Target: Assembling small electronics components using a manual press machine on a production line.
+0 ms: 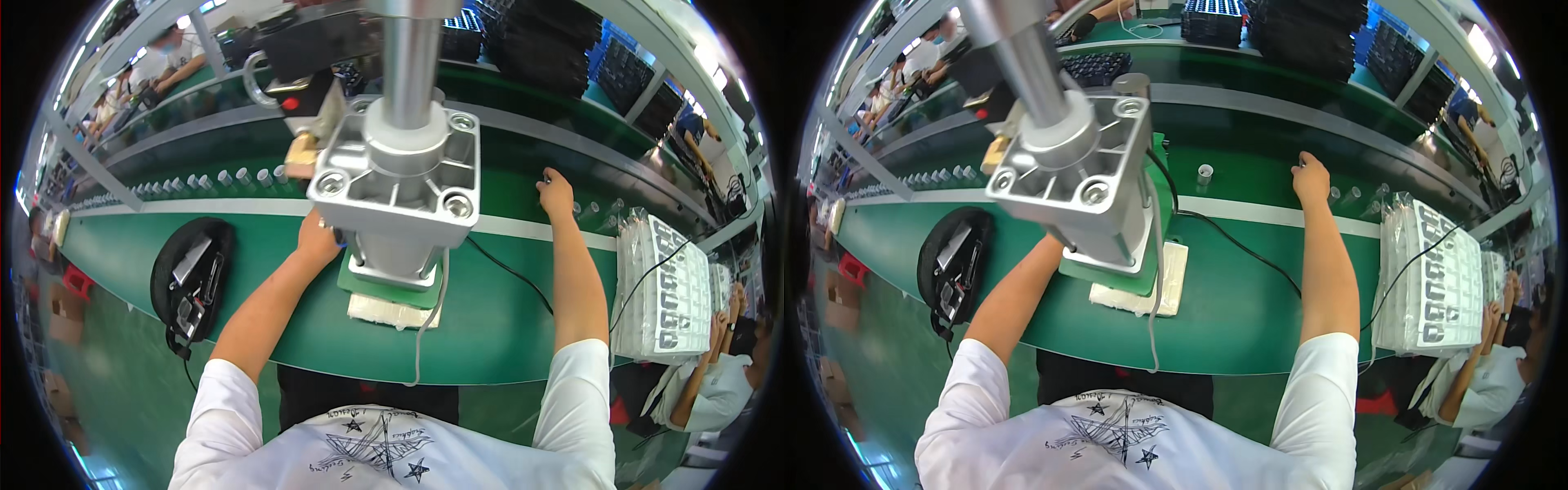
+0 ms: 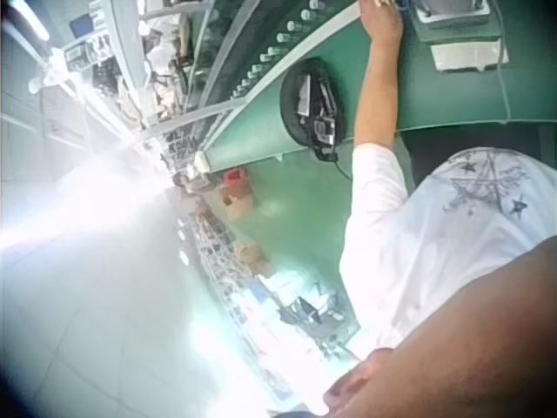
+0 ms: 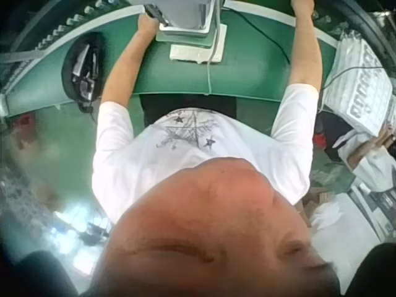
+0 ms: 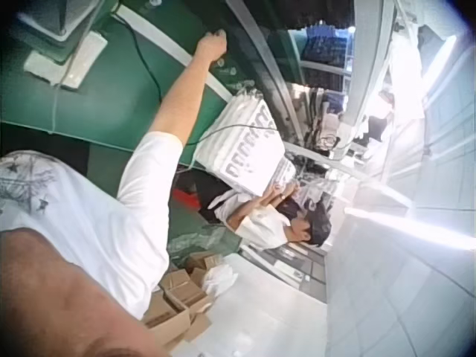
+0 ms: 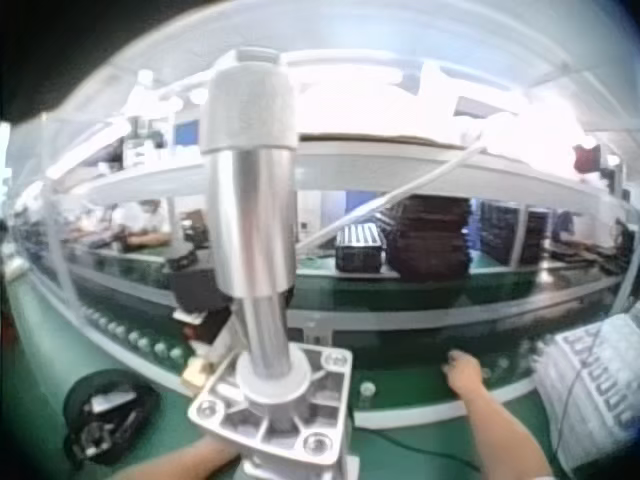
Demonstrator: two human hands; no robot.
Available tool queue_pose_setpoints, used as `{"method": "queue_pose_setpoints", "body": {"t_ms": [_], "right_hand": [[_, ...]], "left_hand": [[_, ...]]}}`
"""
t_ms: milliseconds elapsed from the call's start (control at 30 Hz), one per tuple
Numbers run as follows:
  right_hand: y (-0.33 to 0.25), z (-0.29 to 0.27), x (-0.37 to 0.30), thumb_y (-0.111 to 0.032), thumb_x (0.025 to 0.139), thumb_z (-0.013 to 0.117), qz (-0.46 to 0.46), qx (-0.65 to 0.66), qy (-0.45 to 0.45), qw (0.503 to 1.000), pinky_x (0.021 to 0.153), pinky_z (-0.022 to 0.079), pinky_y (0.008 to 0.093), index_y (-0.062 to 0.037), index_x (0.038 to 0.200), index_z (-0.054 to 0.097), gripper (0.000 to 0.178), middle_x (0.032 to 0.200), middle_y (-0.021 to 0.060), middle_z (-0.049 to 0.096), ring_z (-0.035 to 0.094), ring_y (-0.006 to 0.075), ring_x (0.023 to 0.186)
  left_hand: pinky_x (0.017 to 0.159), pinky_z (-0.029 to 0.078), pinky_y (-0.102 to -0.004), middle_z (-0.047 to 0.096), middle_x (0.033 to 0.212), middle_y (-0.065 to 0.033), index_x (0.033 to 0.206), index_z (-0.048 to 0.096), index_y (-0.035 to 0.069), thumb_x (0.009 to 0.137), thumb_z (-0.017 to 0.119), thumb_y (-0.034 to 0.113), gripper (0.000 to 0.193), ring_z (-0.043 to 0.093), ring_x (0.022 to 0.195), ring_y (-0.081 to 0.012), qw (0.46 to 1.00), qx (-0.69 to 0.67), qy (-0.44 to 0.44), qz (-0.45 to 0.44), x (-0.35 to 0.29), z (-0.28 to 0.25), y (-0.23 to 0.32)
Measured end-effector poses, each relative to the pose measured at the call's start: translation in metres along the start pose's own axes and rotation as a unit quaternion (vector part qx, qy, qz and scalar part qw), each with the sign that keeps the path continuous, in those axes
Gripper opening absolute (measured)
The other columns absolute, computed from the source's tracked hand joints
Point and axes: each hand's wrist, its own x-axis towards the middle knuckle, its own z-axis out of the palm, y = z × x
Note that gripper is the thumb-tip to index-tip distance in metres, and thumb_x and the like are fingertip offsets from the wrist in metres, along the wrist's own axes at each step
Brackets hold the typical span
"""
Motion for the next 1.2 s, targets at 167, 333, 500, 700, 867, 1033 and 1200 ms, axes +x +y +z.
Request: {"method": "queue_pose_setpoints", "body": {"t_ms": [167, 333, 500, 700, 867, 1033, 1200], "right_hand": [[-0.015, -0.009, -0.028, -0.031, 0.082, 0.07, 0.039, -0.006, 0.099, 0.994, 0.093, 0.047, 0.0455, -0.0186, 0.122, 0.065, 0.042, 0.111, 0.0109, 0.068, 0.055, 0.0352, 0.112], [0.006, 0.013, -0.03, -0.034, 0.079, 0.072, 0.073, -0.018, 0.068, 0.995, 0.091, 0.048, 0.0443, -0.0167, 0.121, 0.065, 0.046, 0.112, 0.0136, 0.069, 0.061, 0.0367, 0.106], [0.008, 0.01, -0.019, -0.021, 0.081, 0.07, -0.026, 0.039, 0.039, 0.998, 0.089, 0.05, 0.0372, -0.0094, 0.119, 0.065, 0.04, 0.11, 0.0161, 0.068, 0.064, 0.0318, 0.104], [-0.142, -0.067, -0.149, -0.005, 0.081, 0.072, -0.154, 0.267, -0.177, 0.935, 0.079, 0.046, 0.0266, -0.0047, 0.12, 0.058, 0.042, 0.1, 0.0025, 0.064, 0.056, 0.0112, 0.087], [-0.182, -0.056, -0.242, -0.003, 0.077, 0.074, -0.208, 0.312, -0.289, 0.881, 0.097, 0.047, 0.0382, 0.0008, 0.12, 0.059, 0.046, 0.112, 0.0103, 0.066, 0.059, 0.0218, 0.109], [-0.199, -0.053, -0.254, -0.007, 0.076, 0.075, -0.168, 0.334, -0.374, 0.849, 0.088, 0.049, 0.0371, -0.0004, 0.118, 0.059, 0.046, 0.106, 0.0081, 0.066, 0.061, 0.0195, 0.099], [-0.183, -0.054, -0.271, -0.01, 0.075, 0.076, -0.133, 0.389, -0.277, 0.868, 0.085, 0.049, 0.0366, 0.0002, 0.12, 0.058, 0.049, 0.108, 0.0086, 0.067, 0.061, 0.0194, 0.097]], "left_hand": [[0.079, 0.053, -0.0451, 0.054, 0.127, -0.008, 0.113, 0.056, 0.006, 0.093, 0.054, 0.012, 0.021, 0.062, 0.097, -0.0363, 0.99, 0.053, -0.03, -0.126, -0.007, -0.048, 0.173], [0.078, 0.053, -0.0446, 0.054, 0.126, -0.0086, 0.111, 0.057, 0.005, 0.095, 0.053, 0.013, 0.018, 0.063, 0.095, -0.0353, 0.989, 0.121, -0.015, -0.087, -0.022, -0.053, 0.177], [0.077, 0.053, -0.0454, 0.055, 0.124, -0.0108, 0.111, 0.057, 0.005, 0.094, 0.054, 0.013, 0.018, 0.063, 0.095, -0.0367, 0.99, 0.138, 0.03, -0.025, -0.025, -0.055, 0.174], [0.077, 0.053, -0.0419, 0.059, 0.118, -0.0138, 0.11, 0.059, 0.006, 0.091, 0.056, 0.01, 0.019, 0.063, 0.094, -0.0365, 0.999, 0.011, 0.031, 0.031, -0.032, -0.054, 0.196], [0.087, 0.048, -0.0434, 0.061, 0.111, -0.0168, 0.113, 0.059, 0.003, 0.085, 0.062, 0.008, 0.029, 0.059, 0.102, -0.0368, 0.989, -0.062, 0.001, 0.133, -0.047, -0.032, 0.212], [0.1, 0.038, -0.0508, 0.061, 0.109, -0.016, 0.114, 0.057, 0.005, 0.08, 0.068, 0.014, 0.037, 0.055, 0.107, -0.0374, 0.973, -0.131, -0.113, 0.153, -0.061, -0.034, 0.219], [0.109, 0.029, -0.055, 0.06, 0.11, -0.0141, 0.116, 0.056, 0.007, 0.08, 0.068, 0.016, 0.039, 0.053, 0.112, -0.0355, 0.977, -0.037, -0.158, 0.139, -0.073, -0.037, 0.219]]}}
